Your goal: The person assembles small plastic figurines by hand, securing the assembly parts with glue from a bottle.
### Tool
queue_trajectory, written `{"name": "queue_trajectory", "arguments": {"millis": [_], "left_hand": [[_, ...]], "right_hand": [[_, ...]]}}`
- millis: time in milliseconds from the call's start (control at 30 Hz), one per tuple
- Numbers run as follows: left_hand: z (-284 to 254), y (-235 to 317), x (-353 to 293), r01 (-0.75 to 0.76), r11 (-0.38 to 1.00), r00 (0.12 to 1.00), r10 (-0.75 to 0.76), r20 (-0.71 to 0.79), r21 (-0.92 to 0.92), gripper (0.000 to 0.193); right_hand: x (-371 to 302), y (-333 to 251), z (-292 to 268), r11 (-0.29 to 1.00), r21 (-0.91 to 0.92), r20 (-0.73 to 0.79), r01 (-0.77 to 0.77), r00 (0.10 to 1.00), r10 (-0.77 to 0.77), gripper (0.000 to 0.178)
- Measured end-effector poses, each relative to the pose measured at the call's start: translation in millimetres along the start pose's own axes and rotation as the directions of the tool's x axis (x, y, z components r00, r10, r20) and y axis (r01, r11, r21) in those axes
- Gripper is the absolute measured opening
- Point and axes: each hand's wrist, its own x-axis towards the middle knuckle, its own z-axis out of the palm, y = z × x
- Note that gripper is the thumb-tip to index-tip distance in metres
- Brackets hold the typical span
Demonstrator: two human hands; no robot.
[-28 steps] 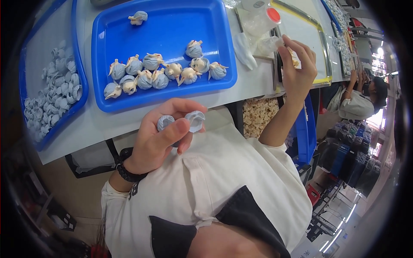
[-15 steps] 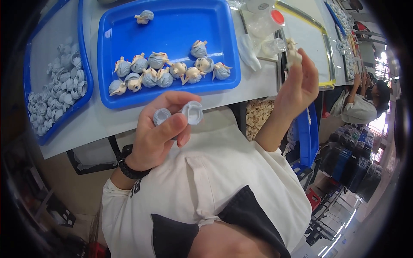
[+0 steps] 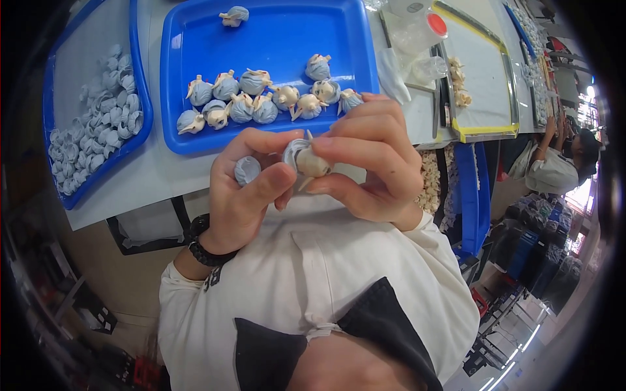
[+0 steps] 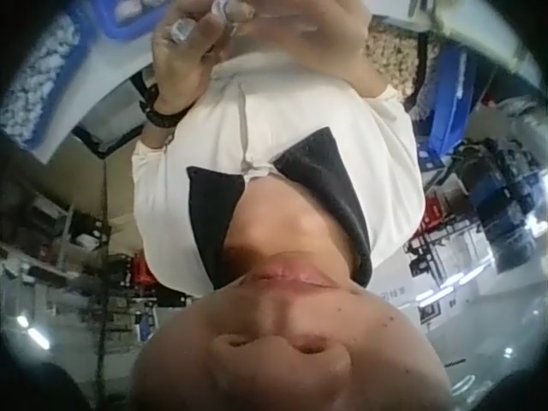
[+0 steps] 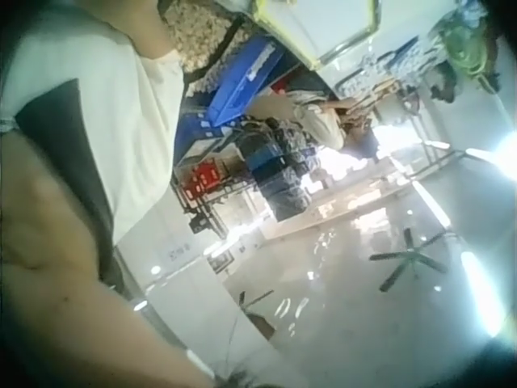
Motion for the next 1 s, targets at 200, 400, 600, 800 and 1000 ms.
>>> {"name": "queue_trajectory", "arguments": {"millis": [200, 400, 600, 800, 1000], "left_hand": [[0, 5, 0, 0.059, 0.997, 0.998, -0.057, -0.029, 0.054, 0.033], [1, 5, -2, 0.03, 0.991, 0.998, -0.022, -0.063, 0.134, 0.033], [-3, 5, -2, 0.115, 0.991, 0.993, -0.115, -0.003, 0.073, 0.033], [-2, 12, 0, 0.084, 0.975, 0.994, -0.097, 0.056, 0.205, 0.042], [-13, 4, 0, 0.044, 0.992, 0.982, -0.064, 0.175, 0.117, 0.04]], "right_hand": [[1, -10, -5, 0.97, -0.242, 0.06, -0.012, 0.998, 0.027, 0.032], [0, -9, -3, 0.959, -0.276, 0.109, 0.058, 0.994, -0.029, 0.045], [3, -2, 6, 0.943, -0.328, 0.132, 0.063, 0.991, -0.021, 0.041], [14, 34, 1, 0.97, -0.234, 0.101, 0.067, 0.994, -0.045, 0.04], [37, 50, 6, 0.903, -0.421, 0.055, 0.085, 0.996, -0.068, 0.03]]}}
